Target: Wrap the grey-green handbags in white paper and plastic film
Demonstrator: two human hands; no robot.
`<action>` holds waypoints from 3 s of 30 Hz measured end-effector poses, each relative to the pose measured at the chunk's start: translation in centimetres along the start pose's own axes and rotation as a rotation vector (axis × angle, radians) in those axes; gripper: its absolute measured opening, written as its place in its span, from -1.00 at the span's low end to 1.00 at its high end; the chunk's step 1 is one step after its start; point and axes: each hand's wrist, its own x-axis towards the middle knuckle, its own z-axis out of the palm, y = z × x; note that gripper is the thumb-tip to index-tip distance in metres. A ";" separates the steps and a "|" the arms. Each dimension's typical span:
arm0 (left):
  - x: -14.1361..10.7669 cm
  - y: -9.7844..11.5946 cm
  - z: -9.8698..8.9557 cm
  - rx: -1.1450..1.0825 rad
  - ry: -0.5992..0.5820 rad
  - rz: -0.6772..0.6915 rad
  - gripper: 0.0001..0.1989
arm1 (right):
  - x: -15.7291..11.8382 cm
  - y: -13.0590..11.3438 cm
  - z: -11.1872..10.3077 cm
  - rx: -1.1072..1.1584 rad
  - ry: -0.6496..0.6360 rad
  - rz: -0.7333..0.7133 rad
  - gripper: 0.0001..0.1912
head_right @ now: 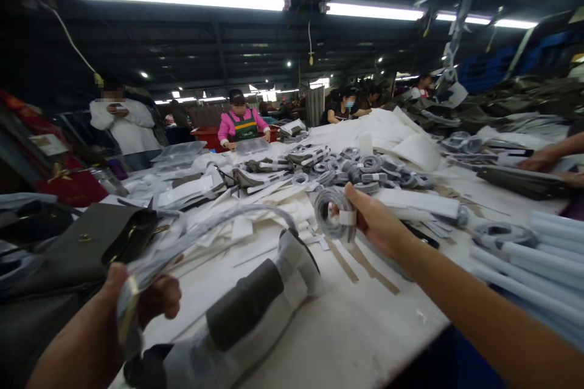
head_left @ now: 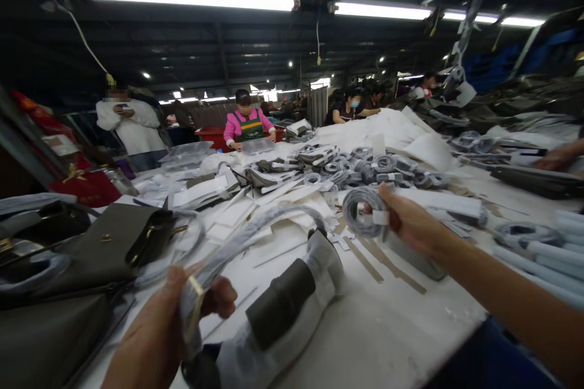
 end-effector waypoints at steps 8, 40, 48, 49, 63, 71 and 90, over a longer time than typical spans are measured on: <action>0.8 5.8 1.7 0.136 -0.520 0.052 -0.45 | -11.1 0.6 8.8 0.533 -0.316 0.373 -0.55; 0.2 6.8 3.0 0.226 -0.449 0.092 -0.48 | -5.6 3.0 3.0 -1.042 0.040 -0.135 -0.76; -0.4 6.0 4.5 0.093 -0.387 0.146 -0.52 | -3.8 12.6 -0.5 -1.203 0.099 0.204 -0.72; -0.5 5.8 4.4 0.113 -0.391 0.142 -0.54 | -3.5 13.0 -0.5 -1.190 0.102 0.223 -0.75; 0.3 4.7 3.6 0.181 -0.426 0.108 -0.57 | -8.1 7.1 4.2 -0.319 -0.173 -0.070 -0.60; -1.0 5.7 4.5 0.350 -0.454 0.239 -0.58 | -12.8 -0.3 10.9 -0.279 -0.325 -0.081 -0.65; -1.8 6.3 4.3 0.656 -0.449 0.571 -0.65 | -11.4 -4.9 16.8 0.371 -0.331 0.125 -0.54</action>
